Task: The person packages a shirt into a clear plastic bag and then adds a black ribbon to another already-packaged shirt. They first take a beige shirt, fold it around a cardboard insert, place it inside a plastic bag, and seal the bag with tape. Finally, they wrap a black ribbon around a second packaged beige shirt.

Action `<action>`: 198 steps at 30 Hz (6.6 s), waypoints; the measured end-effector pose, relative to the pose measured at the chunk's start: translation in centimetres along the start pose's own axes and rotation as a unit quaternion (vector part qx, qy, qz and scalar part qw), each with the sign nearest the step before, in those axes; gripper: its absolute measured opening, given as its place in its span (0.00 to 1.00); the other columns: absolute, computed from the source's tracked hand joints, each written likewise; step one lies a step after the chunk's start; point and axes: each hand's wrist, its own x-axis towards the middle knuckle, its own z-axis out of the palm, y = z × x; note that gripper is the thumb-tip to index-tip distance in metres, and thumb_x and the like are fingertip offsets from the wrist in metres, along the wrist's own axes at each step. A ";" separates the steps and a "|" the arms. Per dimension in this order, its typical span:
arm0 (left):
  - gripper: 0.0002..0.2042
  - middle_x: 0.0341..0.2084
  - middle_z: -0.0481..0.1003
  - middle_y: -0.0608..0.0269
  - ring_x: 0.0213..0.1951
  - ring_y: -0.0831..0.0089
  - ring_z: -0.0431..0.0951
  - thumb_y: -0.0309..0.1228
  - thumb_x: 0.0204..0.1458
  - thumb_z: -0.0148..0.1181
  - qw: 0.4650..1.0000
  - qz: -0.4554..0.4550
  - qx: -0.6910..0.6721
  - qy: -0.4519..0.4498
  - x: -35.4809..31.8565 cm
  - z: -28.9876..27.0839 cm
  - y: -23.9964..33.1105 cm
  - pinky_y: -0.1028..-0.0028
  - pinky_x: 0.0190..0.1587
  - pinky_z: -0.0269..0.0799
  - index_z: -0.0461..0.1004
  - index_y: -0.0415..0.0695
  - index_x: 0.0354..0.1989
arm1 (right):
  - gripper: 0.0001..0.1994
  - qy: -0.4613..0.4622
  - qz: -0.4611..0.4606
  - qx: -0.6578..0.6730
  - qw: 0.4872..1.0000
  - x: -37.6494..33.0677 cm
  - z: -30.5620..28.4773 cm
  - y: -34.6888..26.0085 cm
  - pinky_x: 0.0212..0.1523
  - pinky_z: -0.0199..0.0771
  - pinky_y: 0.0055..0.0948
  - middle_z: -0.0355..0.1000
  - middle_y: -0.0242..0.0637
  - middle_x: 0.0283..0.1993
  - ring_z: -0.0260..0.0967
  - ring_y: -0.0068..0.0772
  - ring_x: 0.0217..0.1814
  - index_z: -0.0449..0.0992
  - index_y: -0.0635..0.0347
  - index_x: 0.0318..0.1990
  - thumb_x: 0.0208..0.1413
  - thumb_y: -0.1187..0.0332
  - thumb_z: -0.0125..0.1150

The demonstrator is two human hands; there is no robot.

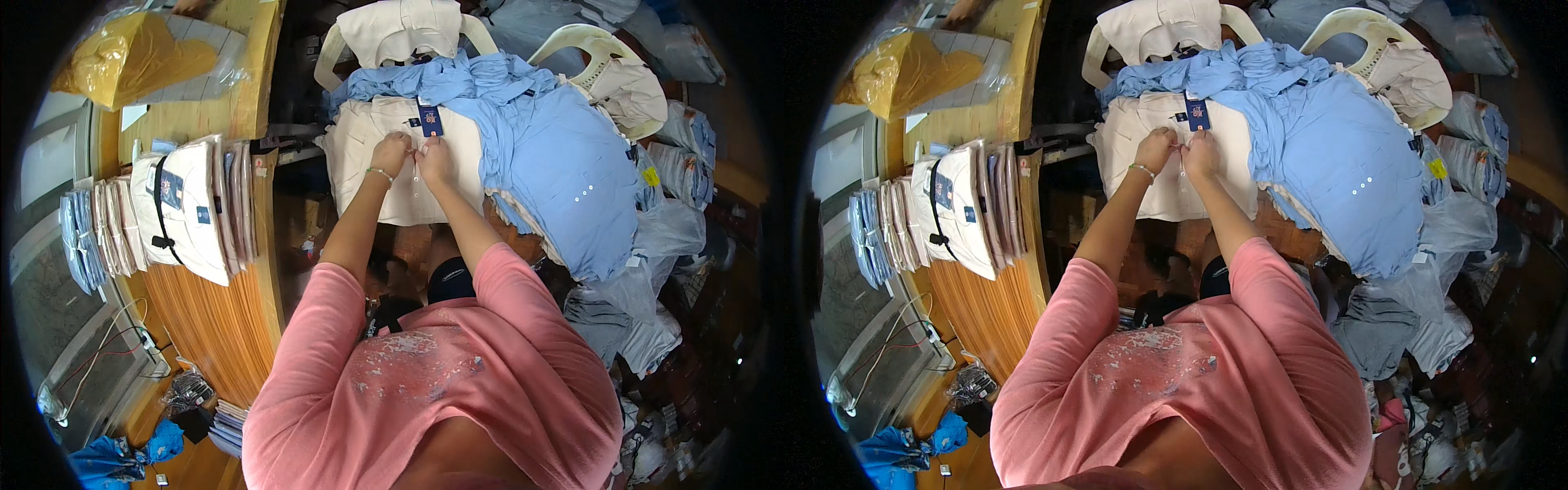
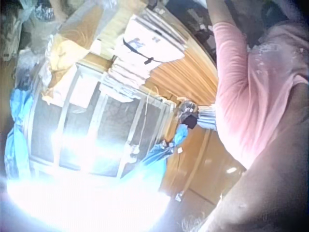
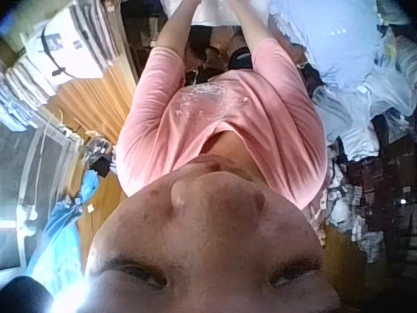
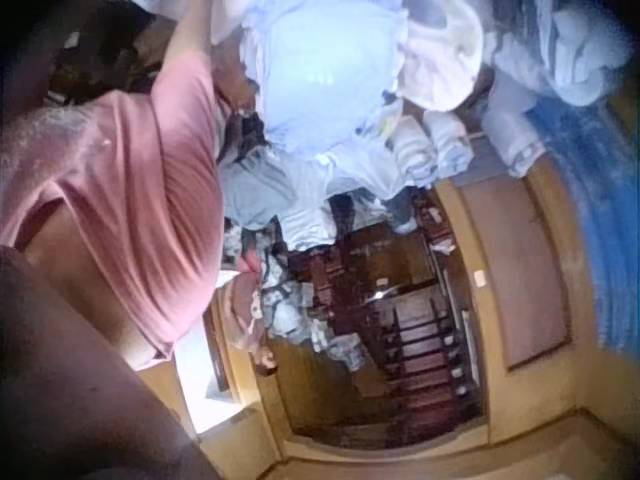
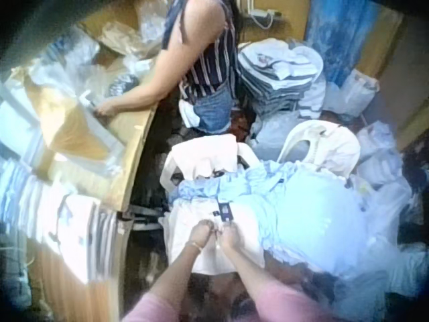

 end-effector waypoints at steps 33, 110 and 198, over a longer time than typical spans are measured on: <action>0.06 0.38 0.72 0.62 0.39 0.82 0.70 0.21 0.52 0.55 0.795 0.268 -0.495 0.226 -14.7 -42.2 19.7 0.81 0.44 0.65 0.64 0.41 0.34 | 0.07 -0.077 -0.426 0.413 0.801 -9.4 -41.4 -26.7 0.38 0.66 0.17 0.71 0.28 0.32 0.66 0.16 0.34 0.71 0.63 0.35 0.50 0.73 0.62; 0.15 0.35 0.77 0.55 0.37 0.62 0.75 0.38 0.54 0.51 0.979 0.062 0.051 -0.187 -22.1 -8.0 -2.1 0.66 0.43 0.68 0.74 0.39 0.41 | 0.12 -0.294 -0.080 -0.354 0.884 -11.1 -31.6 12.0 0.38 0.69 0.25 0.71 0.35 0.36 0.67 0.29 0.36 0.73 0.66 0.39 0.47 0.72 0.55; 0.14 0.32 0.76 0.51 0.35 0.51 0.74 0.41 0.55 0.51 0.443 -0.745 0.000 0.499 -91.6 -15.7 -23.0 0.59 0.38 0.68 0.72 0.43 0.38 | 0.16 -0.223 -0.739 -0.057 0.634 -36.7 19.9 -55.7 0.53 0.61 0.46 0.65 0.43 0.52 0.60 0.49 0.56 0.73 0.51 0.47 0.50 0.61 0.57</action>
